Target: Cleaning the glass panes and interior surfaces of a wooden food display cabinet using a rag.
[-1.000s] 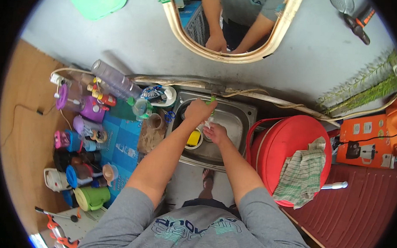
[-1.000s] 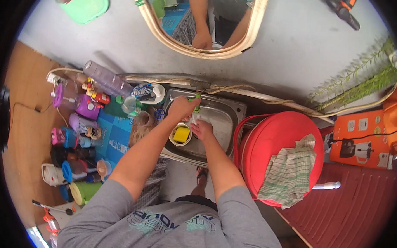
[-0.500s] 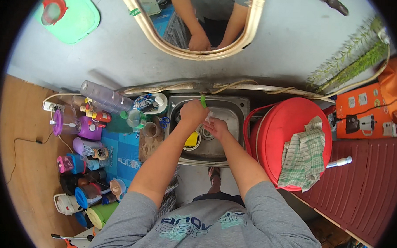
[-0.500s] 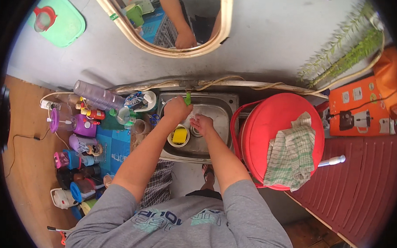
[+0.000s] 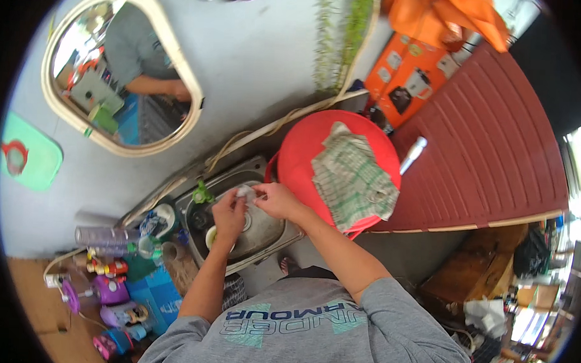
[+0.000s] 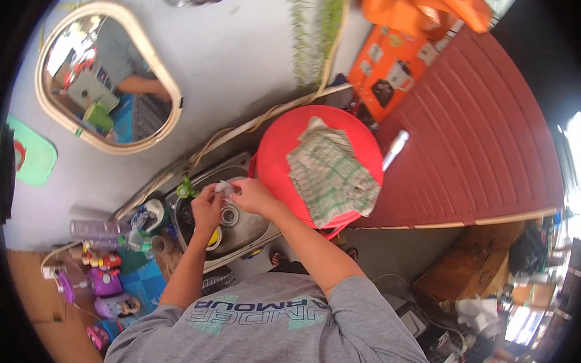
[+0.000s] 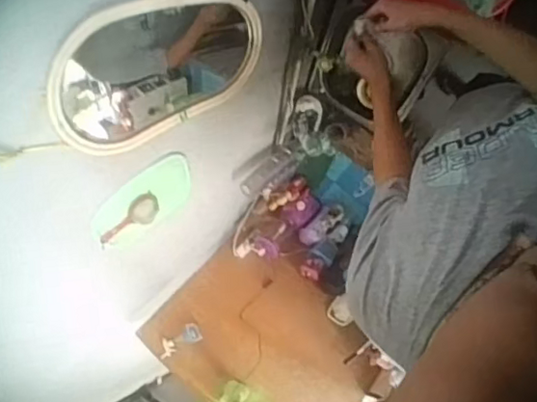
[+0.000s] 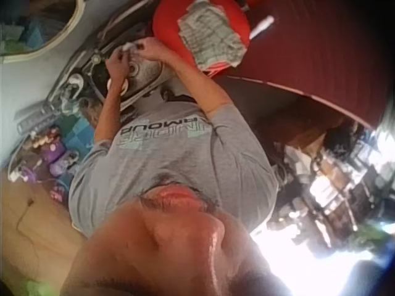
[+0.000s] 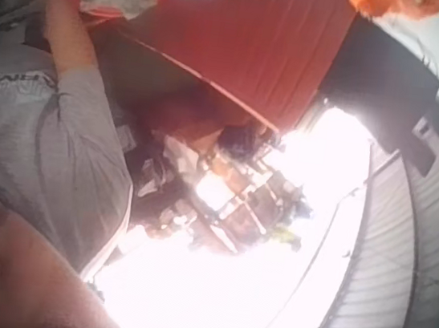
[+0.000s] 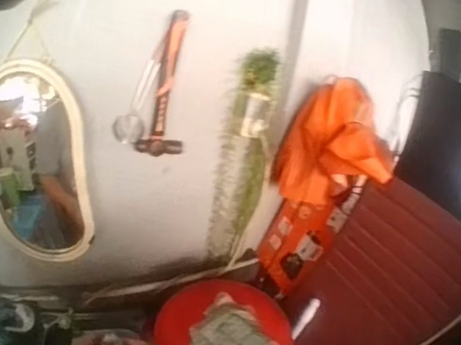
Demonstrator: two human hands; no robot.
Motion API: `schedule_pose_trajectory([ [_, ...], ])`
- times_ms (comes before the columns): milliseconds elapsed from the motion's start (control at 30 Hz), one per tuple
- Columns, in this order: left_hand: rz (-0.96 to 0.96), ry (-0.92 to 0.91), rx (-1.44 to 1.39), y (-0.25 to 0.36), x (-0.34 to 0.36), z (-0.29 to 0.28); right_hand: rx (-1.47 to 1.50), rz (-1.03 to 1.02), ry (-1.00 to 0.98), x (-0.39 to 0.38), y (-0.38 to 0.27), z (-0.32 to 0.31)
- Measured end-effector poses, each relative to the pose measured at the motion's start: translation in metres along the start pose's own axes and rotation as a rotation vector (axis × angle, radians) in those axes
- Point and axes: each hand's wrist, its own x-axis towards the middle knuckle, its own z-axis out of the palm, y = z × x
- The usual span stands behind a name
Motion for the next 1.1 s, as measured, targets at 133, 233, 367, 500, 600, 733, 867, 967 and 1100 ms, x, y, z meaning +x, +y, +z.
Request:
schedule_pose_trajectory([
  [133, -0.044, 0.053, -0.065, -0.001, 0.027, 0.002, -0.274, -0.346, 0.587, -0.066, -0.033, -0.063],
  [233, -0.221, 0.09, -0.299, 0.023, 0.034, 0.022, -0.747, -0.019, 1.069, -0.118, -0.01, -0.129],
  [367, -0.359, 0.123, -0.505, 0.056, 0.013, 0.041, -0.604, 0.453, 0.648, -0.151, 0.059, -0.184],
  [500, -0.342, 0.186, -0.788, 0.076, -0.03, 0.069, 0.045, -0.224, 0.847, -0.178, 0.033, -0.195],
  [600, -0.232, -0.058, -1.11, 0.113, -0.078, 0.105, 0.785, -0.619, 0.719, -0.237, -0.003, -0.2],
  [733, -0.241, -0.289, -1.161, 0.178, -0.163, 0.168, 1.3, -0.773, 0.314, -0.363, -0.008, -0.206],
  [867, -0.18, -0.658, -1.083, 0.302, -0.255, 0.268, 1.683, -0.741, 0.304, -0.493, 0.035, -0.242],
  [967, -0.415, -0.85, -1.257, 0.332, -0.297, 0.341, 1.98, -0.604, 0.4, -0.583, 0.101, -0.268],
  [1100, -0.454, -1.132, -1.069, 0.396, -0.34, 0.442, 1.899, -0.255, 1.053, -0.669, 0.168, -0.284],
])
